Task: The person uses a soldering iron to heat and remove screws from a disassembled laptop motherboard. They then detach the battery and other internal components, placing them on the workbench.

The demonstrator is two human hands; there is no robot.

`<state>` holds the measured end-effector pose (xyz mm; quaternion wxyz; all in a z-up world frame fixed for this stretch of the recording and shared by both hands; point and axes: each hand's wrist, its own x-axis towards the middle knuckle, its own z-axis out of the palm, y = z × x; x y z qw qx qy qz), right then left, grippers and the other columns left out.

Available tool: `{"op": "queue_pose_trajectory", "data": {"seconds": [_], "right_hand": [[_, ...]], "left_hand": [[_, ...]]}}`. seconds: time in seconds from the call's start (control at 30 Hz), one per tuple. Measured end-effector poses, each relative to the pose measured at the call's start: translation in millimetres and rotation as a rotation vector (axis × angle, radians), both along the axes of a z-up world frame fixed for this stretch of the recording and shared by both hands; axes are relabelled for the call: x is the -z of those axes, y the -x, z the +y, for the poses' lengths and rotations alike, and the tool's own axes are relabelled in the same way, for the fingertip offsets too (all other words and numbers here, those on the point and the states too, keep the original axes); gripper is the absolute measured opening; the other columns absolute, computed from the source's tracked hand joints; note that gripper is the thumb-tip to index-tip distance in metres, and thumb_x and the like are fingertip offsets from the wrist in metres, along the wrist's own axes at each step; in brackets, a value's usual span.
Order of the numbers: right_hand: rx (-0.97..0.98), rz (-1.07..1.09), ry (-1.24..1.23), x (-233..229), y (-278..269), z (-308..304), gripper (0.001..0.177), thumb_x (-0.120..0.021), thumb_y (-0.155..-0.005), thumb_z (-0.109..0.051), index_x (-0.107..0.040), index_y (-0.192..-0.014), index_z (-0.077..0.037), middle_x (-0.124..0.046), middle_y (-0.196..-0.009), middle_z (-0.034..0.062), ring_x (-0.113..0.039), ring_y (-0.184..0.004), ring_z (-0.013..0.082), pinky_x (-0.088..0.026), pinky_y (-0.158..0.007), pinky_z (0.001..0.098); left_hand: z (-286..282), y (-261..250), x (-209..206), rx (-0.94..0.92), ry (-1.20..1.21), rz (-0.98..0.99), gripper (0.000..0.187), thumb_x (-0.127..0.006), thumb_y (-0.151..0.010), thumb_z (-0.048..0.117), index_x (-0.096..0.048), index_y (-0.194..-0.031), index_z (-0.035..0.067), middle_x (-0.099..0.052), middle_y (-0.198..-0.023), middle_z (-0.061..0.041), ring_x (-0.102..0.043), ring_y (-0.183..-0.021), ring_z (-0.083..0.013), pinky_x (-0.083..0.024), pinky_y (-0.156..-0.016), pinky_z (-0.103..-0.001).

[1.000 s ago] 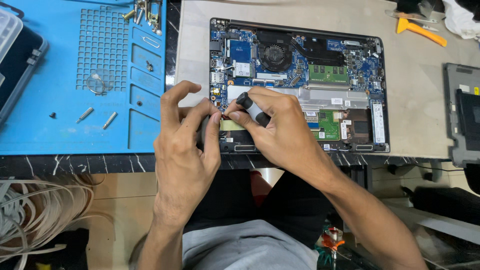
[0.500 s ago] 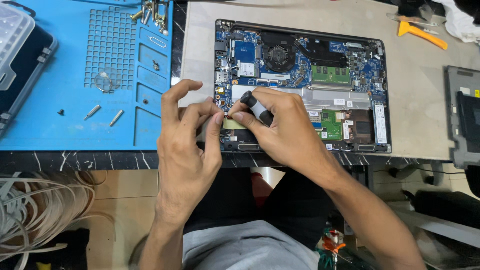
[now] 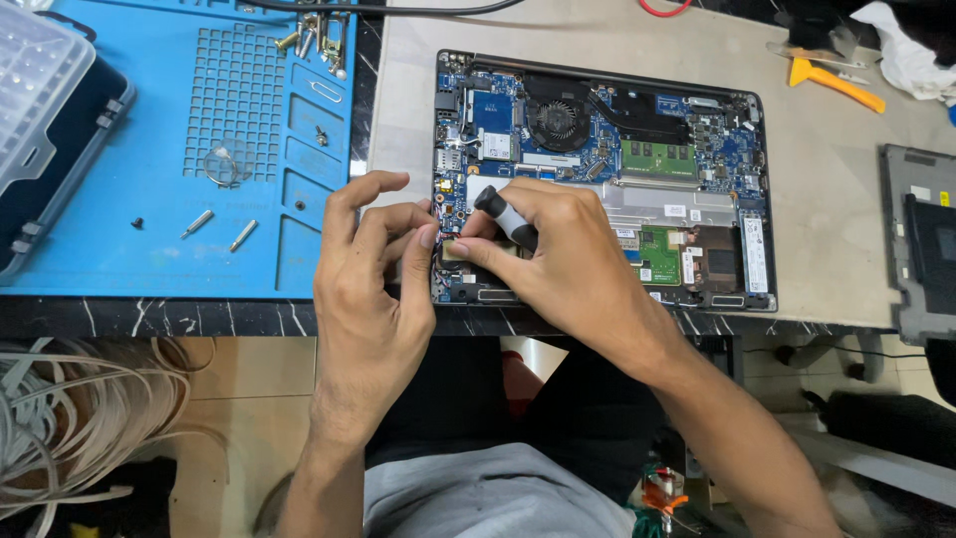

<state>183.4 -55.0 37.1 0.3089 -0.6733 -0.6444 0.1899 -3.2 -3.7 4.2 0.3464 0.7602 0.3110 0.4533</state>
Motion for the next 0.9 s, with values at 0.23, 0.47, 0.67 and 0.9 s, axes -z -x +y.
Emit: {"op": "queue_pose_trajectory", "data": {"seconds": [0.23,0.47,0.67,0.9], "right_hand": [[-0.115,-0.073,0.096,-2,-5,0,0.024,-0.073,-0.115,-0.031,-0.072,-0.104,-0.01,-0.067,-0.097,0.0043,-0.067,-0.086,0.0259,-0.049,-0.08,0.0403],[-0.172,-0.179,0.098,2,-8,-3,0.025,-0.065,-0.12,-0.03,-0.062,-0.111,-0.007,-0.063,-0.108,0.009,-0.067,-0.09,0.0353,-0.049,-0.07,0.0505],[-0.184,-0.086,0.031,-5,-9,-5,0.021,-0.071,-0.117,-0.024,-0.067,-0.107,-0.006,-0.065,-0.099,0.0076,-0.065,-0.085,0.0277,-0.048,-0.078,0.0414],[-0.001,0.158,0.162,-50,-9,-7,0.041,-0.051,-0.116,-0.049,-0.07,-0.132,-0.017,-0.075,-0.123,-0.0036,-0.05,-0.065,0.0053,-0.045,-0.07,0.0269]], "left_hand": [[0,2,0,0.009,0.001,0.003,0.012,-0.06,-0.117,-0.003,-0.069,-0.12,-0.01,-0.061,-0.139,-0.03,-0.07,-0.14,-0.0348,-0.073,-0.092,-0.033],[-2,5,-2,0.054,-0.025,0.013,0.018,-0.074,-0.108,-0.001,-0.083,-0.124,-0.001,-0.065,-0.153,-0.023,-0.083,-0.128,-0.0388,-0.068,-0.118,-0.046],[-2,5,-1,0.031,-0.031,0.019,0.014,-0.083,-0.105,0.004,-0.085,-0.119,0.004,-0.066,-0.153,-0.022,-0.085,-0.126,-0.0371,-0.068,-0.117,-0.044],[-2,3,-3,0.044,-0.021,0.007,0.004,-0.084,-0.104,0.002,-0.081,-0.103,0.003,-0.065,-0.152,-0.025,-0.085,-0.125,-0.0403,-0.068,-0.118,-0.046]]}}
